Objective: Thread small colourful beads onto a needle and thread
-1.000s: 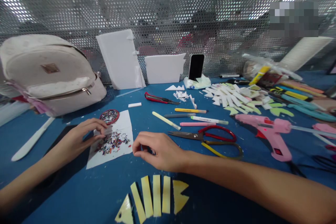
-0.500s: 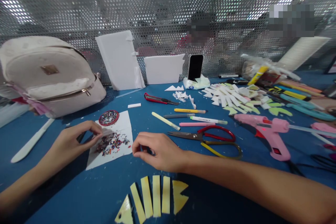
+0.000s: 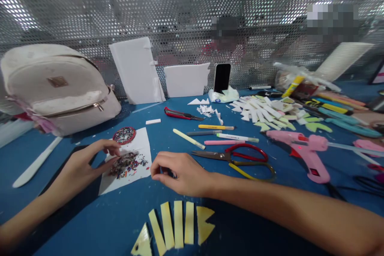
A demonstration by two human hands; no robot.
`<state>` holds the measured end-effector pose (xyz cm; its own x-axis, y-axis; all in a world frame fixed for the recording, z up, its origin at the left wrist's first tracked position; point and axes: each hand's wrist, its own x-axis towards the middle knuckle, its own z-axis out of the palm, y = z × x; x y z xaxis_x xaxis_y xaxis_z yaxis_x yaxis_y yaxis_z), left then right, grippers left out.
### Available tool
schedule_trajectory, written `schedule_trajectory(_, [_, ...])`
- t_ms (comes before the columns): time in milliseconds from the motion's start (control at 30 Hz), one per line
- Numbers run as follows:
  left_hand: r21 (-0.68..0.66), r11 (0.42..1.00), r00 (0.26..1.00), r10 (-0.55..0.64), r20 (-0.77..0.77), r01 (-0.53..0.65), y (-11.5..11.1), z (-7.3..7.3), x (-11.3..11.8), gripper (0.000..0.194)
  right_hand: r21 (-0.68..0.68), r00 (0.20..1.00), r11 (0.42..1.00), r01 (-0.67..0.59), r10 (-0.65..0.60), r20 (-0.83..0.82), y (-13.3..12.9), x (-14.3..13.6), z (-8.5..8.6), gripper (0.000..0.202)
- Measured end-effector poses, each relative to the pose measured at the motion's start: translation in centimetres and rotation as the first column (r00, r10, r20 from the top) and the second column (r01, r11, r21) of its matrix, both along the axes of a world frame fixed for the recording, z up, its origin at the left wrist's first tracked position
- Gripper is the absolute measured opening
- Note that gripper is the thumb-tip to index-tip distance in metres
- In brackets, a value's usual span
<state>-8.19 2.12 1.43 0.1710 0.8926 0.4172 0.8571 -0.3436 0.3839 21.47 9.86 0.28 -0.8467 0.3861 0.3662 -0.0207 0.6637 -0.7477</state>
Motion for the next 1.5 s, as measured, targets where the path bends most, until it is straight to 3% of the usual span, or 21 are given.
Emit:
schedule_trajectory(667, [-0.01,1.0,1.0,-0.02,-0.002,0.02,0.0,0.0,0.0,0.018,0.026,1.0,1.0,-0.009,0.009,0.002,0.1,0.0,0.0,0.006])
schedule_trajectory(967, [-0.038,0.999,0.997,-0.013,0.075,0.016,0.0,-0.2,-0.3,0.019,0.008,1.0,1.0,-0.003,0.003,-0.001,0.1,0.0,-0.2,0.005])
schedule_trajectory(1100, [-0.09,0.996,0.967,0.022,0.254,0.001,-0.8,-0.2,1.6,0.022,-0.036,0.995,0.997,0.064,-0.066,-0.071,0.0,0.0,-0.1,0.005])
schedule_trajectory(1233, [-0.187,0.981,0.832,0.061,0.551,0.051,-2.3,-0.3,5.1,0.024,-0.088,0.959,0.984,0.157,-0.173,-0.222,0.0,0.1,0.0,0.008])
schedule_trajectory(1367, [-0.234,0.966,0.793,0.053,0.607,0.114,-3.5,-0.6,7.3,0.03,-0.044,0.93,0.981,0.191,-0.195,-0.311,-0.2,0.2,-0.2,0.007])
schedule_trajectory(1500, [-0.232,0.965,0.792,0.046,0.609,0.122,-3.7,-0.9,7.6,0.03,-0.022,0.931,0.98,0.196,-0.193,-0.311,-0.1,0.3,-0.3,0.005])
